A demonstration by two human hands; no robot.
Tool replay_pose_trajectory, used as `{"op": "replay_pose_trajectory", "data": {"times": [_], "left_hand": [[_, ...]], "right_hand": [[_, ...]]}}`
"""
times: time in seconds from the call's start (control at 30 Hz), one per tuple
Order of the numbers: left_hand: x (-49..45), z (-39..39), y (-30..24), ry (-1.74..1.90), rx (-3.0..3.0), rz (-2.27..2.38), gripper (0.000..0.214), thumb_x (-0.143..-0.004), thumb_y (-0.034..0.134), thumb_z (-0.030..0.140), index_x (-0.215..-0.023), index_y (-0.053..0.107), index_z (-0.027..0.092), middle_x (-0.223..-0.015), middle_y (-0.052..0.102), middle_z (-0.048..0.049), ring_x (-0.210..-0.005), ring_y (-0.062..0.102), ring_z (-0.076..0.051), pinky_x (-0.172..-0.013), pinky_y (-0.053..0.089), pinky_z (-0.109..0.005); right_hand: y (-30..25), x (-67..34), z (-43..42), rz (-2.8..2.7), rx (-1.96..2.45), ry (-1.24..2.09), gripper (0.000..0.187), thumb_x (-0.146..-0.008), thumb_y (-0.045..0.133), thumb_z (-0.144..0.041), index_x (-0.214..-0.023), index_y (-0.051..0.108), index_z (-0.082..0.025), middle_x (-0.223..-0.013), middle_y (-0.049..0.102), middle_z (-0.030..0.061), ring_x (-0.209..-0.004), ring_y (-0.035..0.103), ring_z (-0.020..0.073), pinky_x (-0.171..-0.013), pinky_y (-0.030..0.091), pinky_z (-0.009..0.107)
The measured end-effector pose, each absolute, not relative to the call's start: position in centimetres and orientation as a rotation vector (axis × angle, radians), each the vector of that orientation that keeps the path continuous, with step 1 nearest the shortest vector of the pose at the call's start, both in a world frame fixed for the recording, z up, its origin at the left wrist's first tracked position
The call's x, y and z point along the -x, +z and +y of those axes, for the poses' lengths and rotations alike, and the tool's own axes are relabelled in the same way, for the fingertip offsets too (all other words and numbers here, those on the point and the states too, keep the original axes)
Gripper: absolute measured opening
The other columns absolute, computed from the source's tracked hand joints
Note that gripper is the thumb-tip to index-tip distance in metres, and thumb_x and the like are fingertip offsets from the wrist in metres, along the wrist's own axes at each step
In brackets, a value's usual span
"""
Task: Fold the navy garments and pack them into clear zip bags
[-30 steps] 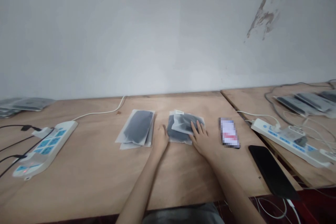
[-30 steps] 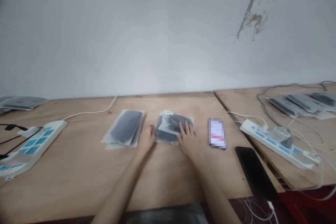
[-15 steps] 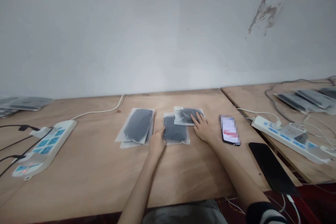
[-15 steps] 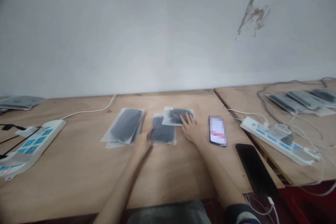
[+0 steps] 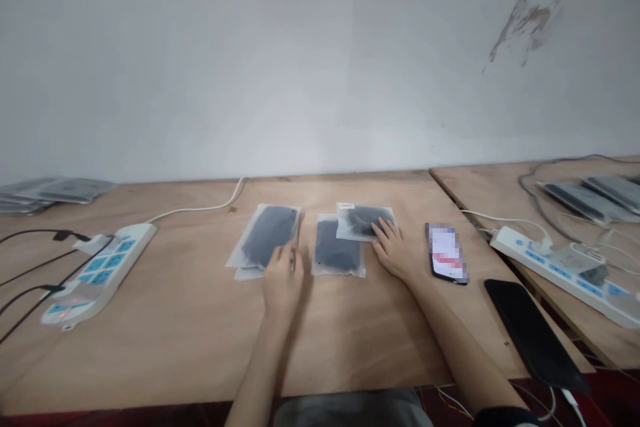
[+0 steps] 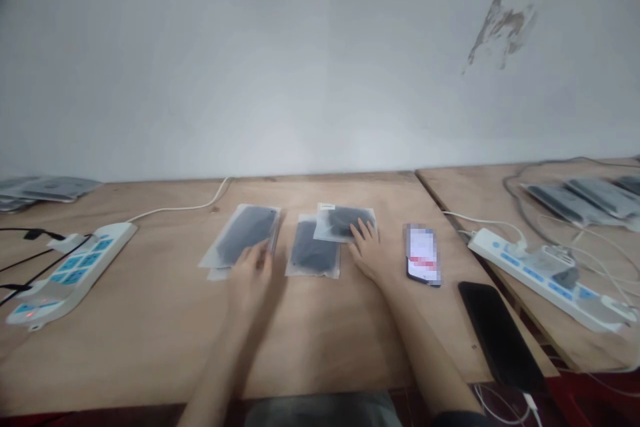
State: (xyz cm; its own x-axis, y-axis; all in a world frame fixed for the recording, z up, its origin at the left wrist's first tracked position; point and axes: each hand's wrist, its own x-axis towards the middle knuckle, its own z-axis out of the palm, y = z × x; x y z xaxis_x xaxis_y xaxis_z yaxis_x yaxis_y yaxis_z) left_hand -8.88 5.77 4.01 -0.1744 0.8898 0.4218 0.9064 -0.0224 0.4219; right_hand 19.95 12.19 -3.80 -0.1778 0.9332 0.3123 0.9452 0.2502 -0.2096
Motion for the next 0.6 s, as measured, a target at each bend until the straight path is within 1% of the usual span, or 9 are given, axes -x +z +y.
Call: {"op": "replay_pose_trajectory", "data": {"times": [0.03, 0.1, 0.17, 0.2, 0.27, 0.33, 0.4, 0.47, 0.6], "left_hand": [[9.9, 5.7, 4.1, -1.012, 1.938, -2.139, 0.036, -0.094, 0.049, 0.025, -0.126, 0.063, 0.019, -0.112, 0.067, -0.0133, -0.099, 0.067, -0.028, -0.087, 0.053, -0.04], [12.0, 6.0, 3.7, -0.969, 1.9, -2.073, 0.045, -0.089, 0.058, 0.029, -0.131, 0.059, 0.014, -0.13, 0.059, -0.0199, -0.12, 0.058, -0.036, -0.1, 0.048, -0.049], [13.8, 6.5, 2.5, -0.873, 1.936, -2.086, 0.058, -0.083, 0.066, 0.034, -0.135, 0.055, 0.009, -0.141, 0.05, -0.0254, -0.131, 0.047, -0.042, -0.105, 0.043, -0.057], [14.4, 6.7, 1.8, -0.849, 1.954, -2.095, 0.062, -0.082, 0.068, 0.036, -0.136, 0.054, 0.008, -0.143, 0.048, -0.0263, -0.134, 0.044, -0.044, -0.106, 0.041, -0.058], [15.0, 6.9, 0.6, -0.855, 1.974, -2.081, 0.059, -0.084, 0.066, 0.038, -0.135, 0.056, 0.009, -0.145, 0.048, -0.0251, -0.136, 0.042, -0.044, -0.108, 0.041, -0.058], [15.1, 6.8, 0.0, -0.904, 1.973, -2.028, 0.047, -0.089, 0.059, 0.036, -0.129, 0.061, 0.012, -0.143, 0.051, -0.0222, -0.134, 0.047, -0.041, -0.107, 0.043, -0.056], [14.9, 6.6, 0.0, -0.95, 1.966, -1.988, 0.037, -0.092, 0.053, 0.034, -0.12, 0.068, 0.014, -0.14, 0.056, -0.02, -0.127, 0.055, -0.038, -0.104, 0.047, -0.053], [14.9, 6.4, 0.2, -0.982, 1.963, -1.973, 0.032, -0.094, 0.05, 0.034, -0.108, 0.072, 0.015, -0.134, 0.06, -0.0183, -0.12, 0.06, -0.037, -0.101, 0.049, -0.052], [15.7, 6.6, 0.7, -1.036, 1.961, -1.984, 0.028, -0.093, 0.048, 0.031, -0.086, 0.073, 0.018, -0.125, 0.066, -0.0161, -0.119, 0.06, -0.035, -0.102, 0.048, -0.051]], "right_hand": [[-3.8, -19.9, 12.2, -2.121, 1.658, -0.055, 0.049, -0.099, 0.036, -0.035, -0.139, 0.056, -0.013, -0.15, 0.048, 0.0158, -0.139, 0.043, 0.0317, -0.113, 0.036, 0.052], [-3.8, -19.7, 12.3, -2.056, 1.549, -0.071, 0.047, -0.099, 0.039, -0.038, -0.126, 0.064, -0.009, -0.139, 0.058, 0.0185, -0.129, 0.053, 0.0299, -0.108, 0.043, 0.047], [-3.9, -19.3, 12.3, -2.004, 1.479, -0.086, 0.044, -0.098, 0.041, -0.038, -0.12, 0.067, -0.01, -0.13, 0.064, 0.0188, -0.12, 0.059, 0.0291, -0.104, 0.047, 0.046], [-4.0, -19.1, 12.4, -1.988, 1.456, -0.091, 0.043, -0.098, 0.041, -0.038, -0.119, 0.067, -0.01, -0.128, 0.065, 0.0186, -0.118, 0.06, 0.0292, -0.102, 0.048, 0.046], [-4.3, -18.9, 12.4, -1.971, 1.43, -0.089, 0.042, -0.097, 0.042, -0.037, -0.12, 0.066, -0.011, -0.126, 0.066, 0.0184, -0.117, 0.061, 0.0298, -0.101, 0.049, 0.048], [-4.5, -18.9, 12.5, -1.965, 1.419, -0.071, 0.042, -0.097, 0.042, -0.036, -0.121, 0.066, -0.012, -0.126, 0.066, 0.0187, -0.119, 0.061, 0.0303, -0.1, 0.05, 0.049], [-4.5, -19.1, 12.6, -1.97, 1.413, -0.041, 0.042, -0.097, 0.043, -0.036, -0.122, 0.065, -0.012, -0.128, 0.065, 0.0192, -0.119, 0.061, 0.0304, -0.101, 0.05, 0.049], [-4.5, -19.3, 12.6, -1.978, 1.418, -0.009, 0.042, -0.097, 0.043, -0.036, -0.124, 0.064, -0.012, -0.129, 0.064, 0.0194, -0.119, 0.061, 0.0305, -0.101, 0.05, 0.049], [-4.1, -19.6, 12.6, -2.002, 1.425, 0.037, 0.042, -0.098, 0.041, -0.034, -0.125, 0.063, -0.011, -0.13, 0.064, 0.02, -0.122, 0.059, 0.0305, -0.102, 0.049, 0.05]]}}
